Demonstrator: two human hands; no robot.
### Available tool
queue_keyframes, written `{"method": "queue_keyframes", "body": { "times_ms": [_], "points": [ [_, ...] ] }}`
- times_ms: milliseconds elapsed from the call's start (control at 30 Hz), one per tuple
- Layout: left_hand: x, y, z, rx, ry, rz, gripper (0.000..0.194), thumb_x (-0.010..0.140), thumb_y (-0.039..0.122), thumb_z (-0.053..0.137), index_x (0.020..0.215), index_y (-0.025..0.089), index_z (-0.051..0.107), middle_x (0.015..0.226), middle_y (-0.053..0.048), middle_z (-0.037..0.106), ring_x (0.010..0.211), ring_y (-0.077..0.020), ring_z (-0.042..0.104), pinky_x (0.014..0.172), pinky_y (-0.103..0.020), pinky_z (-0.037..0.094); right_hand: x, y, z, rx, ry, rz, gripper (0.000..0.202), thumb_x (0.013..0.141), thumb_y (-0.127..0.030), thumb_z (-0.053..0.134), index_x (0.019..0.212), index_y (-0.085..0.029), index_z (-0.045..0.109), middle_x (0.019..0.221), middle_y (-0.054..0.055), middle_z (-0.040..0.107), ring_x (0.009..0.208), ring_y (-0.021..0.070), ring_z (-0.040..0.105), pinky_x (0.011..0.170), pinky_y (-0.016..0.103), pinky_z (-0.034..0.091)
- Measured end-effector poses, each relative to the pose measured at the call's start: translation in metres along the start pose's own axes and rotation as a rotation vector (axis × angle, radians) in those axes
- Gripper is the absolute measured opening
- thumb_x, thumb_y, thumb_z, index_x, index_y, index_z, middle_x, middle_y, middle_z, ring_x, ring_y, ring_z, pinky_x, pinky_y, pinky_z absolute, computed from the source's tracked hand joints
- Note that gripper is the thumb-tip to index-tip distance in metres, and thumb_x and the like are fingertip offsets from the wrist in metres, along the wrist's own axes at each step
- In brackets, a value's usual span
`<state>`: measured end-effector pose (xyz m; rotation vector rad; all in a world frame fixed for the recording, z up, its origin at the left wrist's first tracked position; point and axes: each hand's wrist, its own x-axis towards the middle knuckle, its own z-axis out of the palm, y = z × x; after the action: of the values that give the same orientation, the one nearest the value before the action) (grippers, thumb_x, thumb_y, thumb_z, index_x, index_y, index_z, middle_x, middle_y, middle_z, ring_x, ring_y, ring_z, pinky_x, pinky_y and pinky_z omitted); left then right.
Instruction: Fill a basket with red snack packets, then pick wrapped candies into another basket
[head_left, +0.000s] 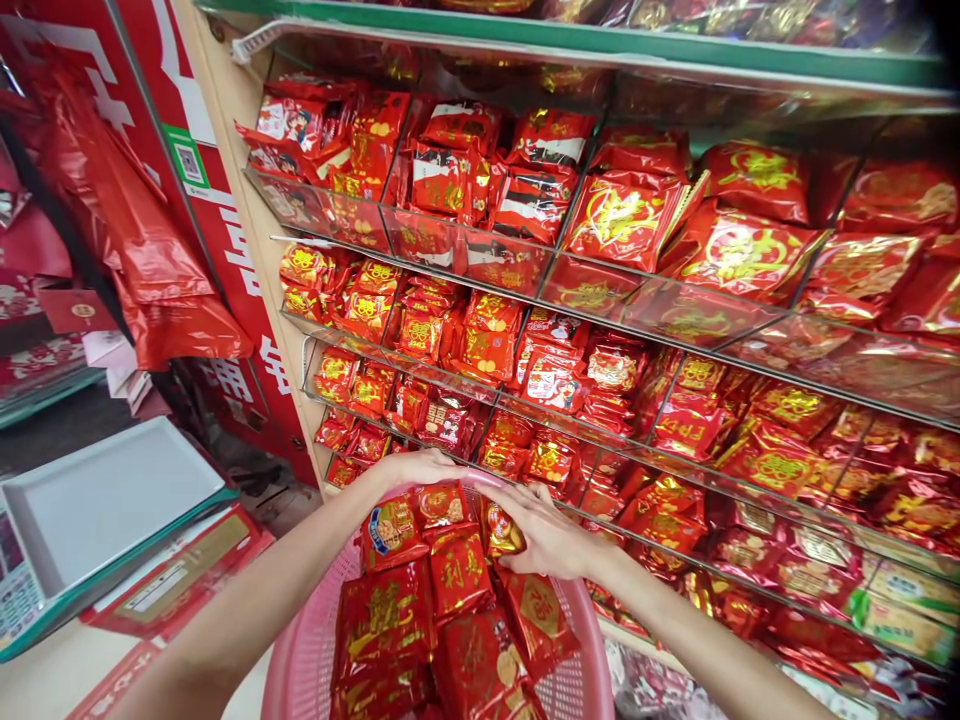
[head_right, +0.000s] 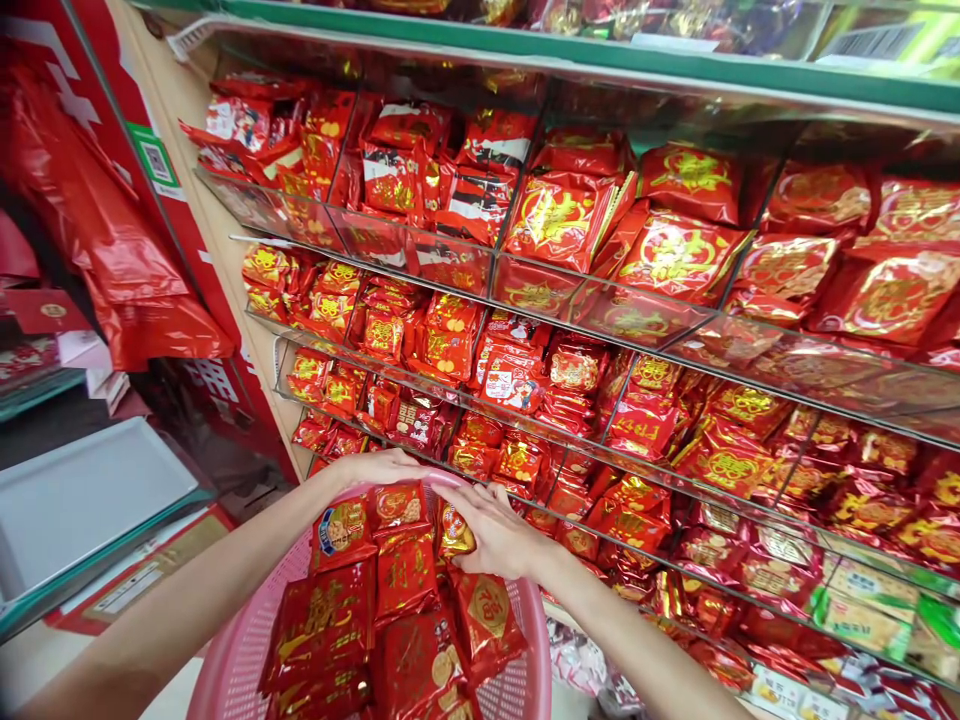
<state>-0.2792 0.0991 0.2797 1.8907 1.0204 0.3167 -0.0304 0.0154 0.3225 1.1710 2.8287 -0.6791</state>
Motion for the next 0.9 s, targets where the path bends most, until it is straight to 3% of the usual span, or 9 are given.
{"method": "queue_keyframes", "body": {
  "times_ms": [300,433,700,900],
  "points": [
    [-0.012,0.017,-0.004,0.068,-0.027,-0.005,0.065,0.079,0.072,0.040,0.081,0.015,0.073,0.064,0.000,0.059,0.061,-0.0136,0.045,0.058,-0.026,0.034,-0.009,-0.011,-0.002,0.019,-0.002,0.017,0.088,0.074,-0.030,0.062,0.147,-0.033,0.013,0.152,0.006,0.031,0.136,0.0286,0.030,0.112,0.059,0.010],
    [-0.013,0.015,-0.002,0.072,-0.035,-0.009,0.063,0.078,0.071,0.042,0.078,0.016,0.072,0.060,0.001,0.056,0.058,-0.0129,0.042,0.056,-0.026,0.033,-0.011,-0.011,0.001,0.017,0.011,0.007,0.087,0.073,-0.029,0.062,0.146,-0.033,0.015,0.150,0.005,0.033,0.135,0.0262,0.031,0.112,0.055,0.014],
    [-0.015,0.006,-0.001,0.049,-0.006,-0.002,0.063,0.078,0.071,0.043,0.091,0.017,0.074,0.073,-0.002,0.068,0.071,-0.0181,0.053,0.066,-0.028,0.039,-0.008,-0.021,0.003,0.048,0.023,-0.001,0.084,0.073,-0.026,0.057,0.147,-0.029,0.017,0.148,0.008,0.037,0.131,0.0254,0.036,0.110,0.048,0.021],
    [-0.012,0.003,0.000,0.047,-0.043,0.004,0.064,0.078,0.072,0.042,0.086,0.016,0.073,0.067,-0.002,0.065,0.064,-0.0167,0.050,0.058,-0.027,0.037,-0.006,-0.022,0.005,0.042,0.026,-0.017,0.093,0.065,-0.021,0.057,0.147,-0.029,0.014,0.148,0.007,0.036,0.133,0.0262,0.034,0.110,0.049,0.020]
  ]
}}
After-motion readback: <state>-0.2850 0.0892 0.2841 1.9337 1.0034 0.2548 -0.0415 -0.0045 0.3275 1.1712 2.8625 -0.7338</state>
